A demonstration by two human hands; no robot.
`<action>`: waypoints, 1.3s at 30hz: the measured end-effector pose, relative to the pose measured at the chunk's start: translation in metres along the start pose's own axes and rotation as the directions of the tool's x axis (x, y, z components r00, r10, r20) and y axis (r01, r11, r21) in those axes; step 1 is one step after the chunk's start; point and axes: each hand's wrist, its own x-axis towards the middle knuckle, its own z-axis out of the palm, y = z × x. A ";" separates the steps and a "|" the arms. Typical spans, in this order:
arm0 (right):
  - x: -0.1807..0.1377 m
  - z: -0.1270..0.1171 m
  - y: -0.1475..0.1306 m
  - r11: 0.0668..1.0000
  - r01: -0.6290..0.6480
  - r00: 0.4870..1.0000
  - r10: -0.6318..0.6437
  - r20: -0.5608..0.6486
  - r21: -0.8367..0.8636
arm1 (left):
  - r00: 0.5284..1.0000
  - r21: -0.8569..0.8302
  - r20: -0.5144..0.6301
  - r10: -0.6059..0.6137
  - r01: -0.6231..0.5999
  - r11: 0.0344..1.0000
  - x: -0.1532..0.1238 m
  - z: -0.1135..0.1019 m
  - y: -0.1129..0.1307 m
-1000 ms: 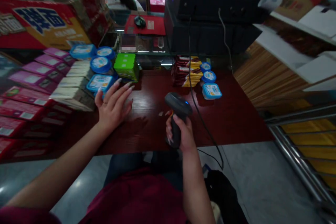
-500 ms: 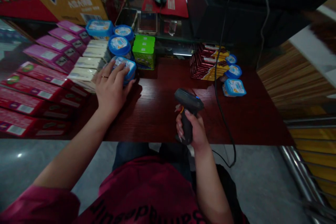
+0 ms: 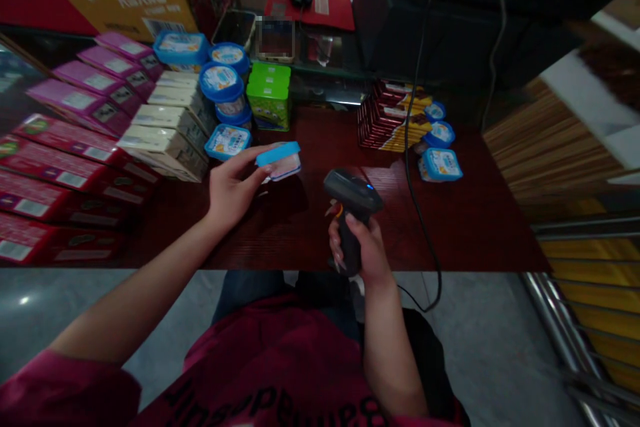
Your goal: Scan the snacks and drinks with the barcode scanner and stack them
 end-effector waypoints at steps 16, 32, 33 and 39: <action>0.000 0.001 -0.001 0.999 -0.015 0.999 0.013 0.040 0.035 | 0.850 -0.472 0.361 -0.384 0.521 0.711 0.005 0.004 -0.027; 0.001 -0.001 0.000 0.997 -0.057 0.994 0.052 0.096 0.055 | 0.901 -0.599 0.200 -0.386 0.424 0.679 0.003 0.014 -0.007; 0.002 -0.001 0.000 0.997 -0.060 0.993 0.054 0.101 0.056 | 0.904 -0.590 0.190 -0.383 0.417 0.692 0.003 0.014 -0.007; 0.001 -0.003 0.001 0.996 -0.066 0.993 0.059 0.106 0.061 | 0.901 -0.581 0.202 -0.385 0.426 0.693 0.001 0.013 -0.007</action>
